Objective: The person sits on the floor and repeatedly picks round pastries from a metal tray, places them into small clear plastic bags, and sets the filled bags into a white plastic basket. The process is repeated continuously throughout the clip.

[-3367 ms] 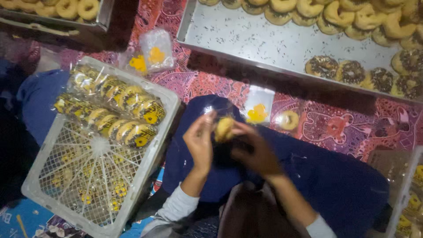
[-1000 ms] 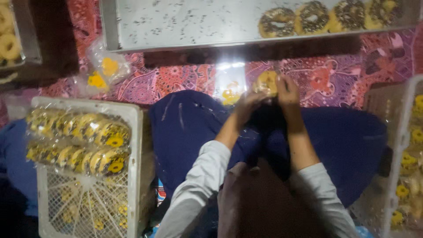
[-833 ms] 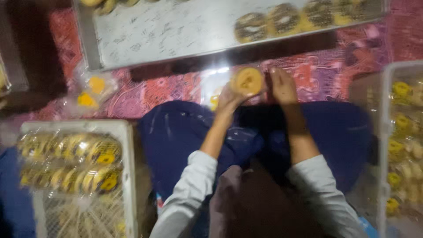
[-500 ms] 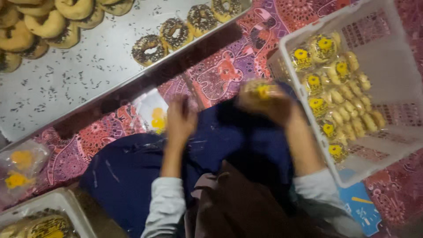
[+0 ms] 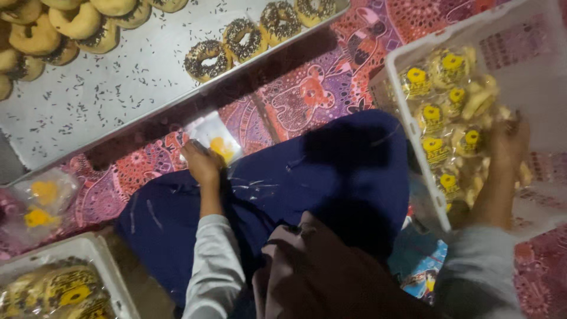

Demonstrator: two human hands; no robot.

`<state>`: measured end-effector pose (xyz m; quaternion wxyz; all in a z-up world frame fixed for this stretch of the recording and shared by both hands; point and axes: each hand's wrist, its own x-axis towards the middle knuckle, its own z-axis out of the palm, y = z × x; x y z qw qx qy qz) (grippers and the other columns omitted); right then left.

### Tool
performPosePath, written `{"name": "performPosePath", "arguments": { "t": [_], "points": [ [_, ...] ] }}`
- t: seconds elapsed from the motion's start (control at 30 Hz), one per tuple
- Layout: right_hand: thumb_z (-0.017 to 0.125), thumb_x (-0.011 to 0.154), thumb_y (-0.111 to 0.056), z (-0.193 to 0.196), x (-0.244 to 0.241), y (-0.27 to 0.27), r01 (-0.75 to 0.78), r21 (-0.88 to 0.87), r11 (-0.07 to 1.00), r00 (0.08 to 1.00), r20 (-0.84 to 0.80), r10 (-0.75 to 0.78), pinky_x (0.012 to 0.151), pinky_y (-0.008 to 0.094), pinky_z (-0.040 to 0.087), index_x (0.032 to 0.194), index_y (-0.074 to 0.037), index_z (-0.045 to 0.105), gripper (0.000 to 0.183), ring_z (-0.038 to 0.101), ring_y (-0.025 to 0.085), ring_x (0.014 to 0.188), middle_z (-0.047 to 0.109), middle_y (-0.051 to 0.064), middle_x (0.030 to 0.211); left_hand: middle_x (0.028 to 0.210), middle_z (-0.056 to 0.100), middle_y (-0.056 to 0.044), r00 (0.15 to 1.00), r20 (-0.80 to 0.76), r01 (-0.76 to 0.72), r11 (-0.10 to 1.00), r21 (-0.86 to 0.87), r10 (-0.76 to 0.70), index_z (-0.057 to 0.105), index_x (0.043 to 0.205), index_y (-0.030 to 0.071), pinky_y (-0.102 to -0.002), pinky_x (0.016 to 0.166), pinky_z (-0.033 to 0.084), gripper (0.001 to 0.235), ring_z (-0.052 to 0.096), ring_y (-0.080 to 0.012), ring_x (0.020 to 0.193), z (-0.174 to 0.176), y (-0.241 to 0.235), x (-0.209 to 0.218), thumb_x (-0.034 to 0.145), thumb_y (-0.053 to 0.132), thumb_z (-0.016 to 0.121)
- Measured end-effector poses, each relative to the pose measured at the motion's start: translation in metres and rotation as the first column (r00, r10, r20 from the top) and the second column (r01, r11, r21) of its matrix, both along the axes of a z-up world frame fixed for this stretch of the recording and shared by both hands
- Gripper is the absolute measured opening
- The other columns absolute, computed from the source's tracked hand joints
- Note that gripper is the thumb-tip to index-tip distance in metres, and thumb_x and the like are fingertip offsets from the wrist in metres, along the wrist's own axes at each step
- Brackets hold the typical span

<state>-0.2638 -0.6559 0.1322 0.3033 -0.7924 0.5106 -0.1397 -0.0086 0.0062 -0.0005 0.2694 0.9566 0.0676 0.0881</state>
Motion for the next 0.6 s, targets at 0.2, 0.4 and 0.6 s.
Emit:
{"name": "performPosePath", "arguments": {
  "t": [0.2, 0.4, 0.6],
  "points": [
    [0.066, 0.109, -0.029, -0.007, 0.048, 0.027, -0.457, -0.097, 0.884, 0.875, -0.226, 0.427, 0.097, 0.048, 0.053, 0.158, -0.006, 0.047, 0.057, 0.066, 0.037, 0.106, 0.064, 0.027, 0.125, 0.097, 0.066, -0.023, 0.995, -0.095, 0.002, 1.000, 0.019, -0.001, 0.065, 0.094, 0.003, -0.054, 0.081, 0.051, 0.011, 0.064, -0.0446, 0.092, -0.011, 0.010, 0.013, 0.085, 0.008, 0.060],
    [0.057, 0.117, -0.038, 0.003, 0.068, 0.059, -0.344, 0.040, 0.938, 0.932, -0.102, 0.346, 0.081, 0.050, 0.050, 0.148, -0.002, 0.057, 0.047, 0.064, 0.038, 0.096, 0.066, 0.024, 0.114, 0.105, 0.063, -0.030, 0.997, 0.045, -0.065, 0.997, -0.048, 0.067, 0.062, 0.102, -0.003, -0.057, 0.069, 0.050, 0.032, 0.062, -0.0502, 0.090, -0.010, -0.009, 0.007, 0.076, 0.016, 0.068],
    [0.067, 0.091, -0.015, 0.018, 0.178, 0.250, -0.662, 0.352, 0.661, 0.746, 0.390, 0.540, 0.090, 0.032, 0.054, 0.146, -0.006, 0.056, 0.057, 0.067, 0.021, 0.103, 0.070, 0.013, 0.116, 0.120, 0.063, -0.027, 0.997, 0.064, -0.054, 0.994, 0.091, 0.048, 0.064, 0.091, 0.006, -0.053, 0.083, 0.054, 0.010, 0.066, -0.0446, 0.100, 0.006, -0.006, 0.010, 0.087, 0.015, 0.064]
  ]
}}
